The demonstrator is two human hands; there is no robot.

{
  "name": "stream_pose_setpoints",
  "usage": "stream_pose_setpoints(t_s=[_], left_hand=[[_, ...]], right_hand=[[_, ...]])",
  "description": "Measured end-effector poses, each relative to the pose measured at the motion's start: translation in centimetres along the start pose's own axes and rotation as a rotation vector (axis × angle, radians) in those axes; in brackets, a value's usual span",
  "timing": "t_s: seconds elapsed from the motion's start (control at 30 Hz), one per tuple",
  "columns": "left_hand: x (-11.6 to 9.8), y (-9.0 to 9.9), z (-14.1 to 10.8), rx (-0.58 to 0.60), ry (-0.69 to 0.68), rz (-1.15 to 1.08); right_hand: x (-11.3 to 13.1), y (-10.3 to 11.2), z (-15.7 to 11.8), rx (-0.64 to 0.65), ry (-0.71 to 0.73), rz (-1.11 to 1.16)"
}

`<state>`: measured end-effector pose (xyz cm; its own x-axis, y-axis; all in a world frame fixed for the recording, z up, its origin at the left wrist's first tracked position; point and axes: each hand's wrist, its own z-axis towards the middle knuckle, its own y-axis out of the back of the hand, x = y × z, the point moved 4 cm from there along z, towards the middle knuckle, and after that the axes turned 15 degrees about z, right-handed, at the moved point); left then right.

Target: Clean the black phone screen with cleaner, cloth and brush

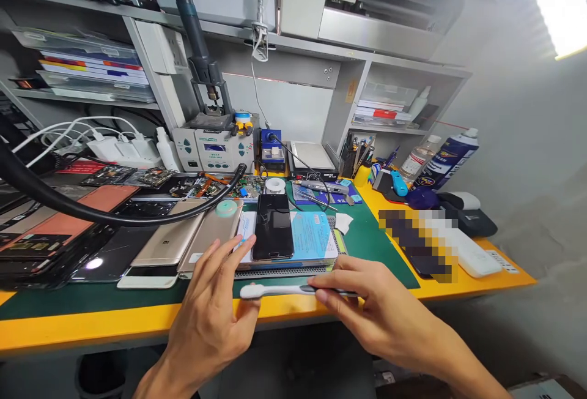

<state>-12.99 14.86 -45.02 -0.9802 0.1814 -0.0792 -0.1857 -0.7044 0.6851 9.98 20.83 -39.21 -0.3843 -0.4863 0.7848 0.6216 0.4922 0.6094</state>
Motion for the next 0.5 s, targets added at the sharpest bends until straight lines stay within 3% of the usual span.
stream_pose_setpoints(t_s=[0.1,0.27,0.5], left_hand=[[-0.1,0.2,0.0,-0.014,0.001,0.014],[-0.3,0.1,0.1,-0.004,-0.038,0.019],[-0.2,0.2,0.3,-0.031,-0.041,0.008]], right_hand=[[-0.8,0.7,0.4,-0.101,-0.076,0.036],[-2.1,1.1,1.6,-0.113,-0.150,0.045],[-1.8,2.0,2.5,-0.124,-0.277,0.132]])
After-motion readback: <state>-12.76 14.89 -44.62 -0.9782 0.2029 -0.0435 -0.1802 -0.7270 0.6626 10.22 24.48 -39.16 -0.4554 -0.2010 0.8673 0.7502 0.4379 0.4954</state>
